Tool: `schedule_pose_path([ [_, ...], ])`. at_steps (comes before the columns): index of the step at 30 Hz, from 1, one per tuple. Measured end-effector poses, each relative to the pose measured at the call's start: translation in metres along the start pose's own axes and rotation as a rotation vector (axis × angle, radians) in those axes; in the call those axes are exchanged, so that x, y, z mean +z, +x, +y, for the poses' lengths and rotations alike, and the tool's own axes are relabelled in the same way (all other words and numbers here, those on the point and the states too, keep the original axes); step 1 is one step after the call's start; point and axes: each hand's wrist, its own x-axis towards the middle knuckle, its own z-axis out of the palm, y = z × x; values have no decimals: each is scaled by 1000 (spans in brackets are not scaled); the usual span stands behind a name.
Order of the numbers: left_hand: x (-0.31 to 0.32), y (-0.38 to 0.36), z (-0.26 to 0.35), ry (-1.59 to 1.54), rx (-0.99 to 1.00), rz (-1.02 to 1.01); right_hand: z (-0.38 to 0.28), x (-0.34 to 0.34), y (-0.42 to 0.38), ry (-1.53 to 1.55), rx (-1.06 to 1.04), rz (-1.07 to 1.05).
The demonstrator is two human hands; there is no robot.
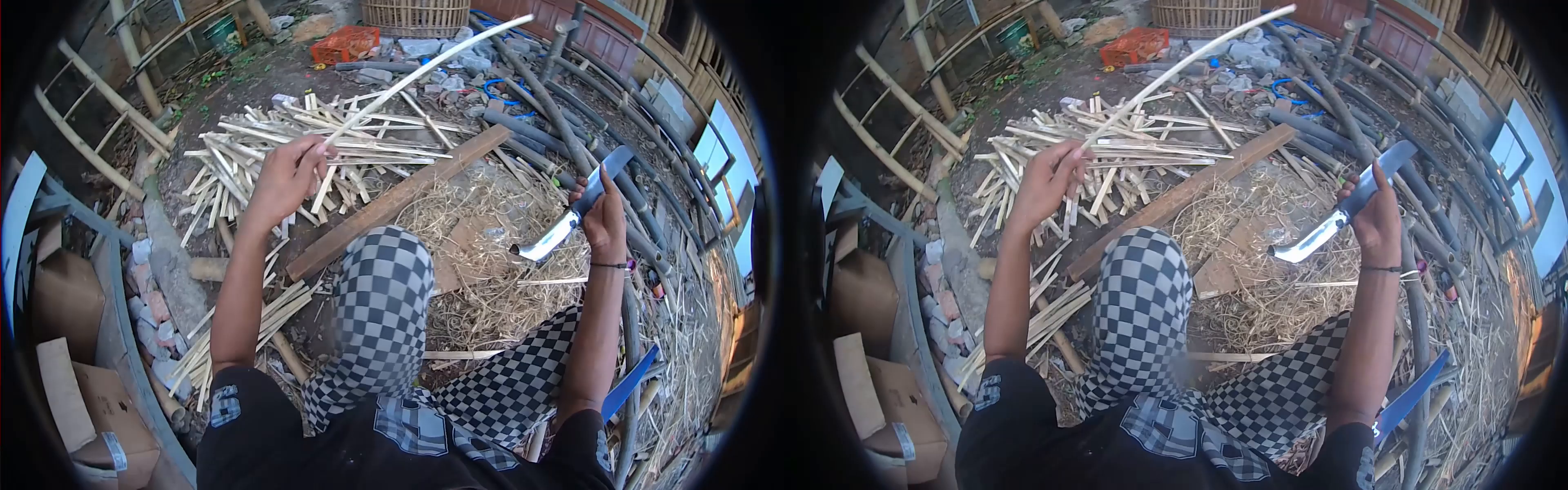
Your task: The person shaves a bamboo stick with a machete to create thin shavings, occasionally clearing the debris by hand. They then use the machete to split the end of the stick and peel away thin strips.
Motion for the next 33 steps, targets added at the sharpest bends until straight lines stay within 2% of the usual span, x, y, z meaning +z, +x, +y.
schedule_pose_path([
  [1, -17, -32, -24, 77, -92, 1, 3, 4, 0, -12, 2, -1],
  [3, -46, -109, -84, -2, -280, 84, 9, 9, 6, -3, 42, -11],
  [6, -102, -251, -148, -27, -543, 81, 23, 4, 22, 5, 93, -38],
  [9, -134, -389, -156, 43, -806, 250, 34, 5, 32, -31, 135, 11],
  [11, -143, -436, -138, 155, -949, 361, 42, 8, 35, -15, 177, 15],
  [13, -163, -480, -157, 215, -806, 347, 46, 9, 41, -44, 187, 27],
  [16, -192, -500, -188, 383, -908, 328, 52, 14, 45, -32, 217, 9],
  [17, -190, -489, -191, 382, -906, 330, 52, 13, 47, -33, 218, 2],
  [19, -185, -440, -198, 903, -757, 465, 52, 12, 47, -36, 204, -25],
  [21, -179, -382, -213, 810, -756, 462, 52, 11, 44, -44, 186, -50],
  [23, -154, -312, -237, 667, -561, 469, 53, 11, 40, -48, 190, -29],
  [27, -60, -152, -250, 408, -361, 283, 53, 12, 39, -87, 189, 23],
  [28, -35, -119, -275, 347, -344, 193, 54, 12, 40, -76, 192, 33],
  [29, -9, -82, -267, 375, -411, 64, 54, 13, 42, -69, 183, 42],
  [30, 21, -54, -282, 351, -388, 46, 55, 13, 43, -74, 184, 43],
  [31, 50, -29, -303, 498, -366, 39, 56, 14, 44, -78, 182, 40],
  [32, 80, -7, -322, 653, -440, 12, 57, 15, 45, -88, 175, 54],
  [33, 94, 12, -286, 621, -634, -119, 60, 14, 48, -81, 185, 61],
])
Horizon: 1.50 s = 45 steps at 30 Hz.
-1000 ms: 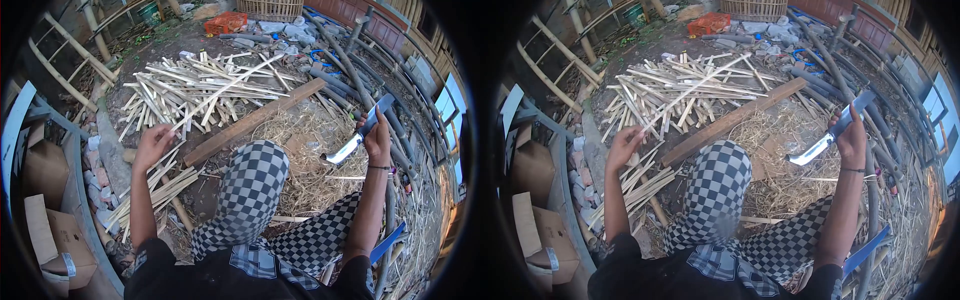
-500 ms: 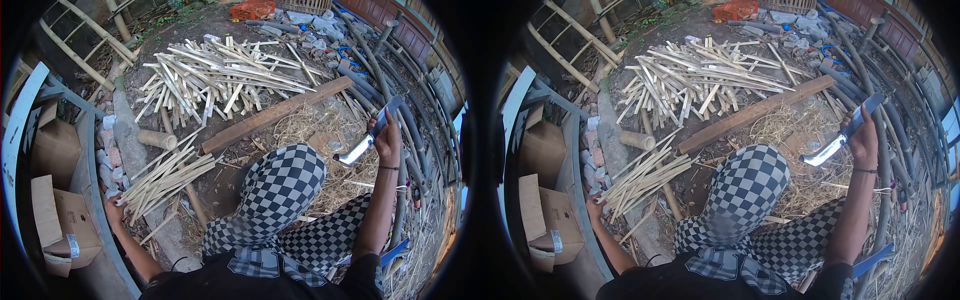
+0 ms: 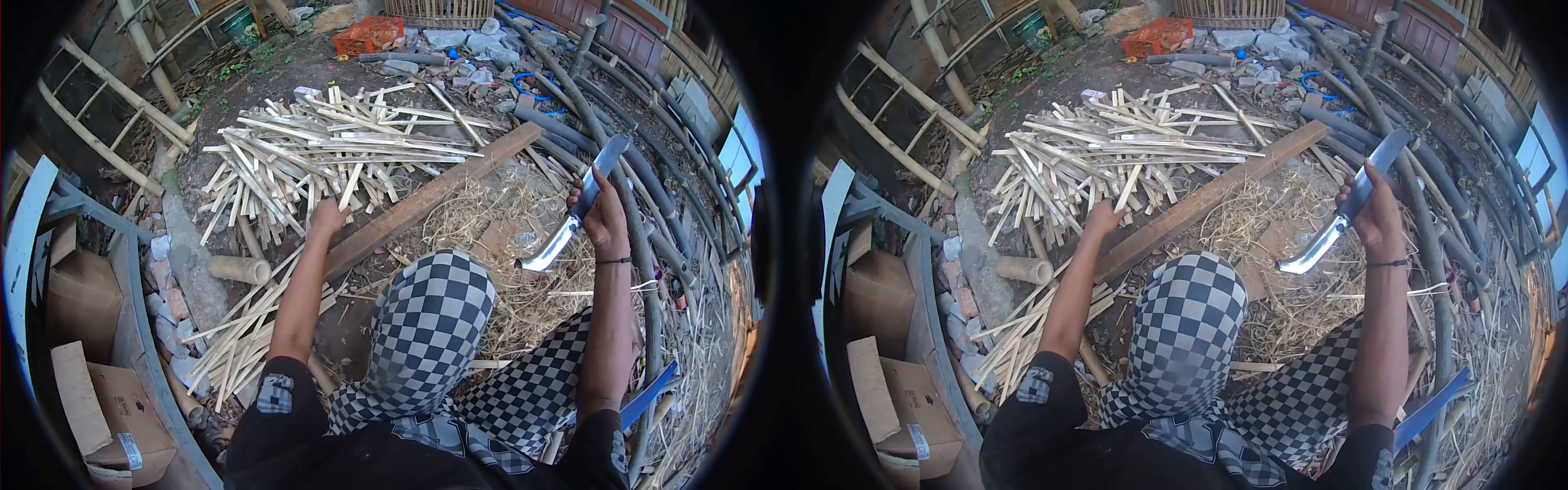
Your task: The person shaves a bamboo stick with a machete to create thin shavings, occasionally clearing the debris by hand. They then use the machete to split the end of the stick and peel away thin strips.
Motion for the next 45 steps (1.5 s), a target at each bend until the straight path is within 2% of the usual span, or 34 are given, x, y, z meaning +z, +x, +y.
schedule_pose_path([
  [2, 15, 9, 23, 118, 51, 32, 6, 4, -2, -22, -27, 40],
  [7, 7, 13, 27, 119, 29, 117, 7, -6, 2, 17, 23, 29],
  [10, -50, -15, 36, 136, 80, 179, 1, -7, -1, 26, 72, 11],
  [12, -86, -29, 38, 178, 163, 316, 1, 3, -7, -1, 0, 14],
  [13, -107, -32, 40, 222, 174, 312, 2, 3, -5, -12, -14, 29],
  [17, -187, -46, 63, 263, 255, 481, 5, -1, 6, 9, 6, 4],
  [19, -232, -58, 81, 177, 315, 564, 6, 0, 7, 10, 37, -14],
  [23, -313, -81, 112, -27, 333, 555, 8, 9, 1, 14, 16, -3],
  [26, -347, -99, 131, -101, 409, 628, 5, 8, 0, 19, -8, -9],
  [30, -361, -119, 159, -203, 446, 689, 1, 8, -5, 10, -31, -10],
  [32, -362, -120, 170, -462, 589, 606, 0, 8, -8, 16, -40, -13],
  [34, -362, -121, 182, -510, 608, 537, -1, 9, -10, 22, -54, -17],
  [36, -360, -114, 196, -593, 741, 483, -1, 5, -9, 31, -60, -28],
  [38, -359, -111, 214, -614, 781, 416, -5, 2, -13, 23, -90, -36],
  [40, -351, -107, 238, -867, 909, 222, -4, 0, -17, 17, -143, 15],
  [42, -345, -106, 262, -885, 905, 129, -10, -6, -18, 42, -133, 38],
  [44, -333, -102, 287, -1062, 1011, -98, -17, -11, -24, 258, -49, -88],
  [45, -324, -101, 301, -1104, 1025, -152, -18, -13, -27, 281, -73, -155],
])
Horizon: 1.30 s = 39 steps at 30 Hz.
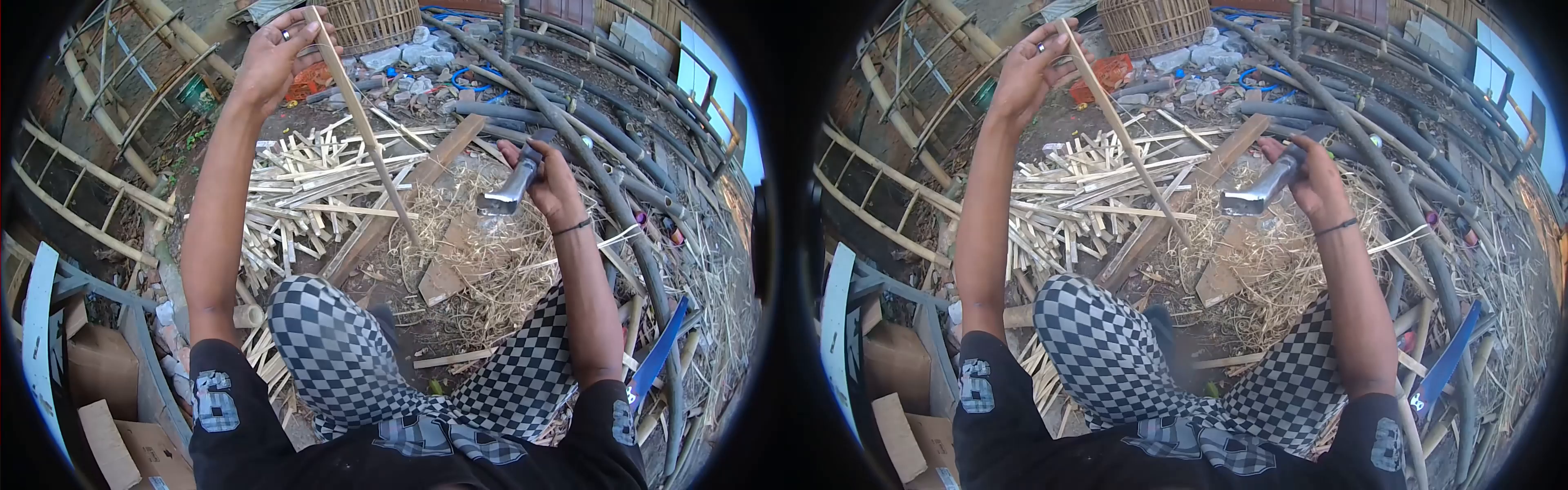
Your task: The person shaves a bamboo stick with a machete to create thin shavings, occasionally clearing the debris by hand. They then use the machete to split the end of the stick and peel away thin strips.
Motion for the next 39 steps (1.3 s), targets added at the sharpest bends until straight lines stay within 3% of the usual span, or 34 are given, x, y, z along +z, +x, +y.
schedule_pose_path([
  [3, 33, 17, -27, -131, 6, -96, 3, 9, -21, -195, 36, 84],
  [5, 64, 14, -51, -235, -98, -22, 4, 4, -25, -332, 70, 226],
  [8, 95, -3, -71, -38, 42, -165, 0, -12, -23, -339, 102, 198],
  [17, 123, -31, -142, -183, -73, -411, -16, -10, -42, -317, 48, 191],
  [21, 119, -23, -155, -215, -88, -408, -17, -4, -47, -283, 25, 246],
  [23, 116, -21, -153, -91, -108, -330, -16, -11, -43, -280, 30, 226],
  [29, 119, -20, -151, -171, -44, -148, -1, 7, -48, -404, 6, 259],
  [33, 125, -17, -147, 8, 32, -99, 14, 28, -56, -693, 1, 153],
  [37, 146, -24, -138, 143, 93, -189, 30, 41, -59, -882, 40, 29],
  [39, 149, -23, -124, 418, 313, -139, 36, 49, -61, -884, 47, -8],
])
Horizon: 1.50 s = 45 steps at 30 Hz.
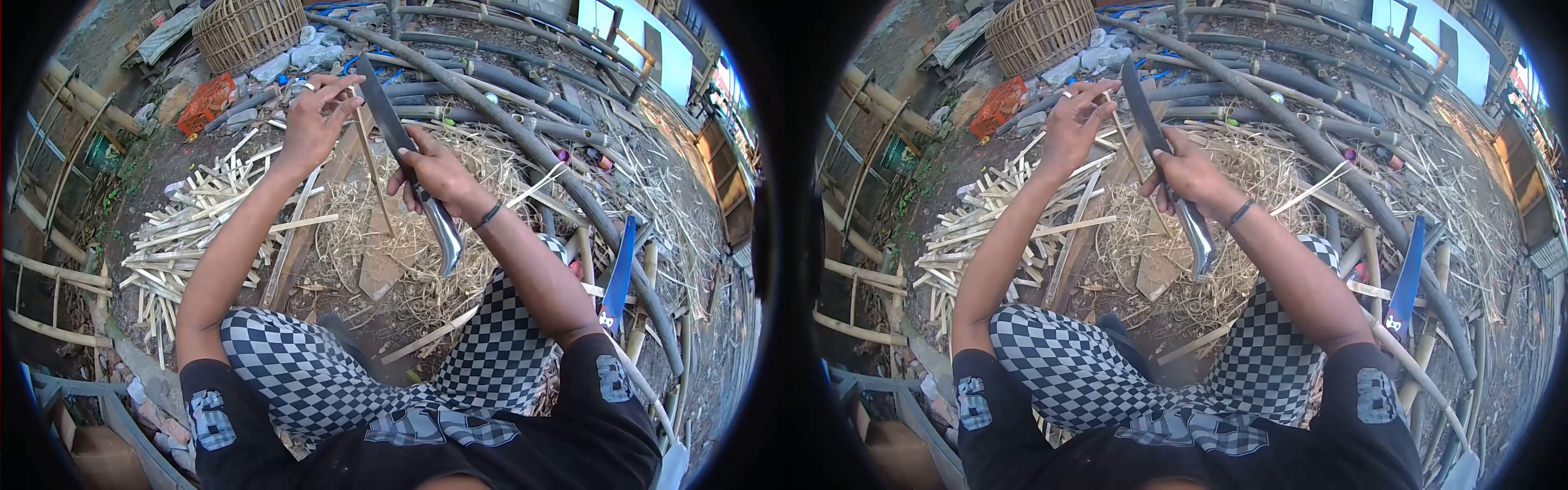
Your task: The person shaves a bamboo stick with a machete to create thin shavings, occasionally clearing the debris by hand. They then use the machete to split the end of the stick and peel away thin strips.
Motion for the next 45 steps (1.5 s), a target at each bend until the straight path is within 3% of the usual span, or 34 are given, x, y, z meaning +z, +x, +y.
schedule_pose_path([
  [2, 2, 3, 6, 76, 37, 39, 0, 11, -1, 8, -68, 19],
  [5, 12, 6, 2, -59, 84, 119, 10, 14, 6, -73, -109, 42],
  [9, 7, 6, 1, -62, 111, 102, 6, 7, 4, -194, -171, 88],
  [11, 6, 7, 10, 93, 299, 206, 2, 7, -2, -239, -189, 137],
  [17, 9, 2, 8, -40, 241, 218, -1, 25, -6, -441, -316, 349],
  [20, 10, -1, 5, -57, 242, 271, -11, 26, -11, -372, -251, 311],
  [24, 7, -1, -1, -64, 228, 265, 14, 26, 3, -474, -371, 340],
  [28, 1, -2, -12, -86, 187, 255, 1, 30, -2, -573, -295, 314],
  [34, -4, -4, -15, -83, 168, 272, 39, 23, 13, -864, -502, 362],
  [36, -5, -2, -15, -76, 173, 286, 25, 28, 8, -739, -278, 293],
  [38, 1, -4, -14, -92, 193, 288, 20, 32, 12, -661, -254, 314],
  [40, 5, -5, -13, -138, 246, 293, 26, 37, 19, -638, -429, 449],
  [41, 3, -5, -12, -122, 220, 284, 40, 35, 23, -771, -529, 470],
  [42, -1, -2, -12, -101, 203, 283, 50, 33, 26, -672, -461, 391],
  [45, 1, -1, -20, -67, 238, 312, 33, 26, 24, -837, -501, 386],
])
